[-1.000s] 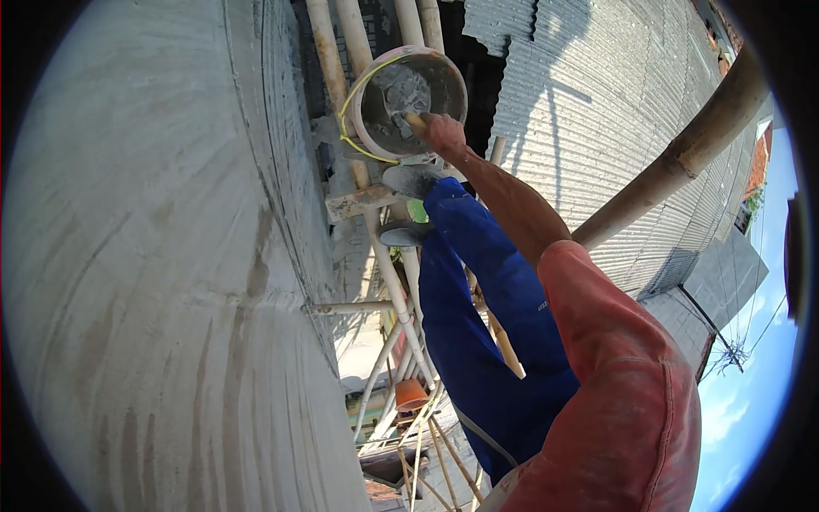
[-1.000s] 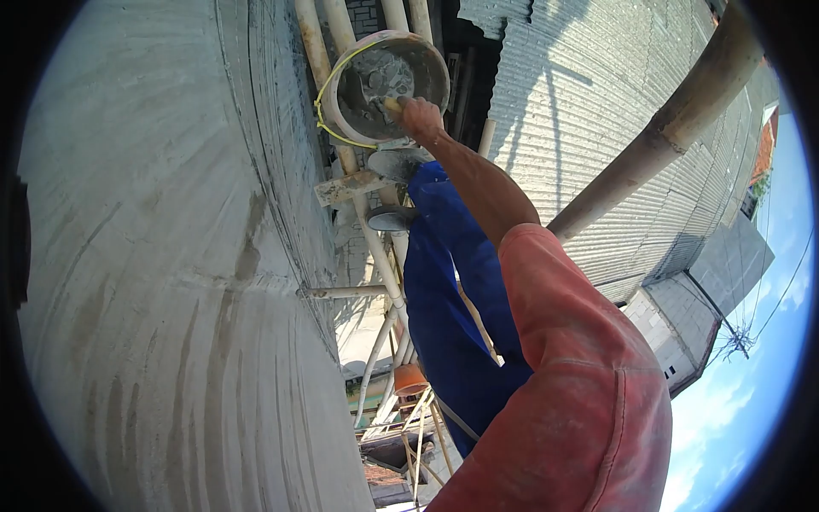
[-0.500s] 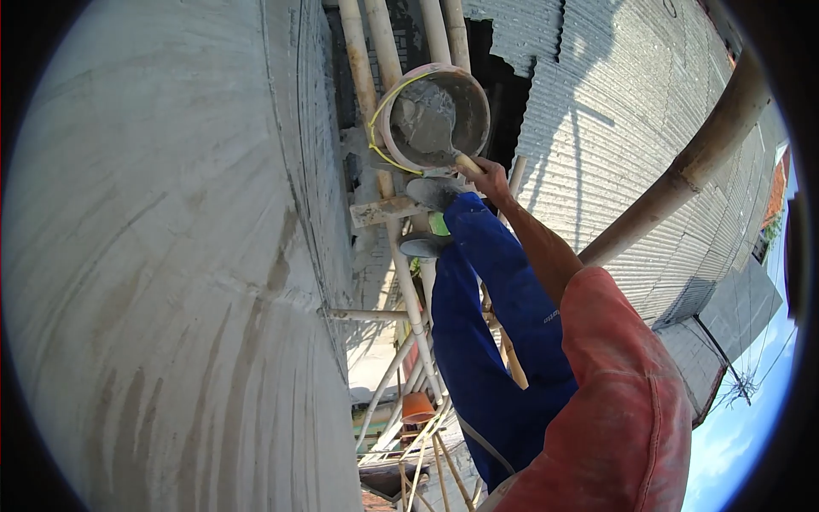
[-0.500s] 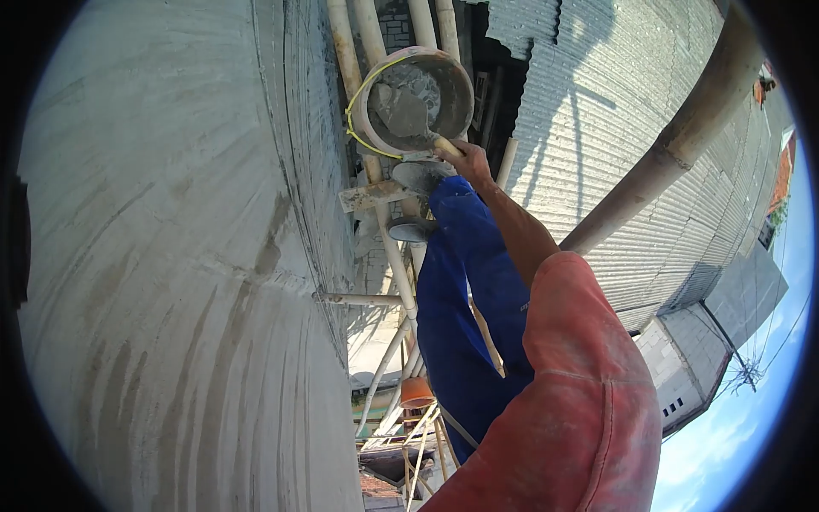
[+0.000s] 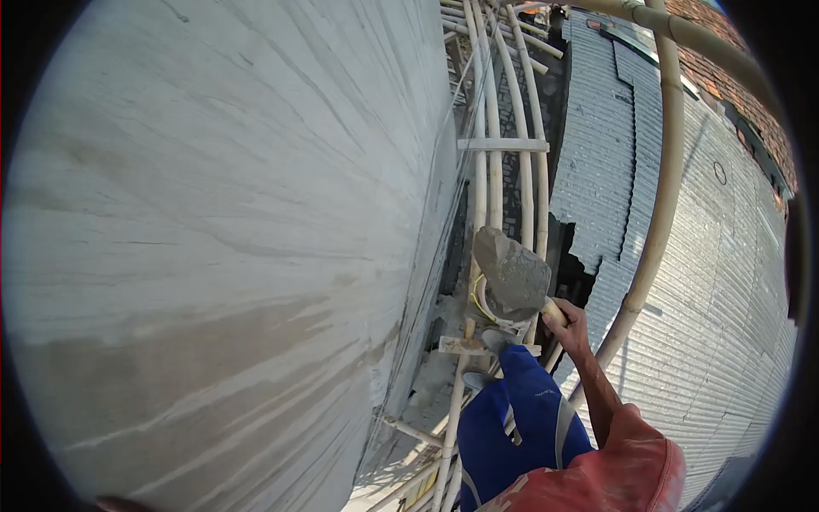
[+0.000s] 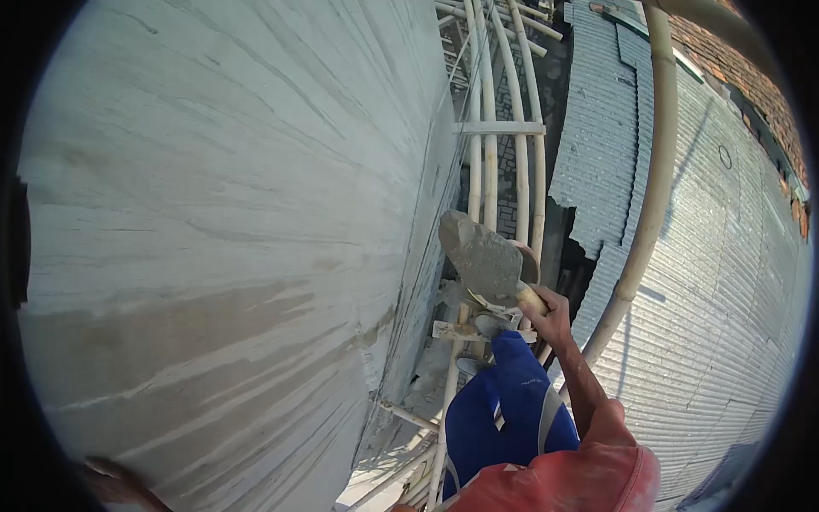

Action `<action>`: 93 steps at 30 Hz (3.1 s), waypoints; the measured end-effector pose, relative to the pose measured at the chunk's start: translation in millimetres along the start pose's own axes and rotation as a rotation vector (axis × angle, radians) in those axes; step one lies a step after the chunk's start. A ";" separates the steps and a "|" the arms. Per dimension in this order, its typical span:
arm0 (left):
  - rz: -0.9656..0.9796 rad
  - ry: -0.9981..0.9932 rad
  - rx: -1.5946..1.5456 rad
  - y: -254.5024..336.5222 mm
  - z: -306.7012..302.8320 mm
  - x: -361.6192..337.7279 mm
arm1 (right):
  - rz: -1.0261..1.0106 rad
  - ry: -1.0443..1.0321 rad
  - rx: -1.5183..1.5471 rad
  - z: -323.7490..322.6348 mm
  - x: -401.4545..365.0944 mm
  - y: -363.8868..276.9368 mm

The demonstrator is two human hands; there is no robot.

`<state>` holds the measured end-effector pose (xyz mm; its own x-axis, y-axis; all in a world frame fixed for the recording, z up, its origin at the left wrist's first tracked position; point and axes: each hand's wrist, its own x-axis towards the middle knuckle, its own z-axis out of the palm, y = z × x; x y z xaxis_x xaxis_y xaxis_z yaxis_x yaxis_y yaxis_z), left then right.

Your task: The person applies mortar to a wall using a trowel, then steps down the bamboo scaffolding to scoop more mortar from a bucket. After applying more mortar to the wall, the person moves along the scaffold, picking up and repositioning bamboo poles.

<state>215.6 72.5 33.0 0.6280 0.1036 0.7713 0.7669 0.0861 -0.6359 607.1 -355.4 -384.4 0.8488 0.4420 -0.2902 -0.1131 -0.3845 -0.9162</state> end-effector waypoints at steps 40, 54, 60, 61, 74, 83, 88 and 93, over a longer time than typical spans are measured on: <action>-0.197 -0.019 -0.220 32.0 -31.8 5.8 | -1.504 0.997 -0.115 63.9 -95.9 -1059.1; -0.174 -0.008 -0.254 31.9 -29.9 3.6 | -1.622 1.164 -0.106 37.1 -83.4 -1091.9; -0.189 -0.020 -0.222 31.8 -31.5 5.2 | -1.673 1.149 -0.230 34.0 -117.5 -1091.0; -0.188 -0.025 -0.229 32.5 -32.0 3.9 | -1.680 1.199 -0.162 36.6 -121.4 -1077.5; -0.194 -0.023 -0.229 31.3 -33.1 4.7 | -1.479 0.897 -0.010 32.2 -77.3 -1048.2; -0.192 -0.005 -0.234 29.6 -33.3 6.3 | -1.504 1.000 -0.070 47.6 -71.1 -1046.6; -0.175 0.014 -0.267 31.2 -31.2 2.3 | -1.460 0.902 -0.100 34.4 -80.6 -1033.5; -0.177 0.009 -0.268 31.6 -32.8 5.0 | -1.578 0.818 -0.110 44.4 -118.3 -1042.9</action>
<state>247.4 43.2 17.7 0.4815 0.1017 0.8705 0.8714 -0.1618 -0.4631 601.7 29.3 593.1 0.1262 -0.0546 0.9905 0.9865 -0.0978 -0.1311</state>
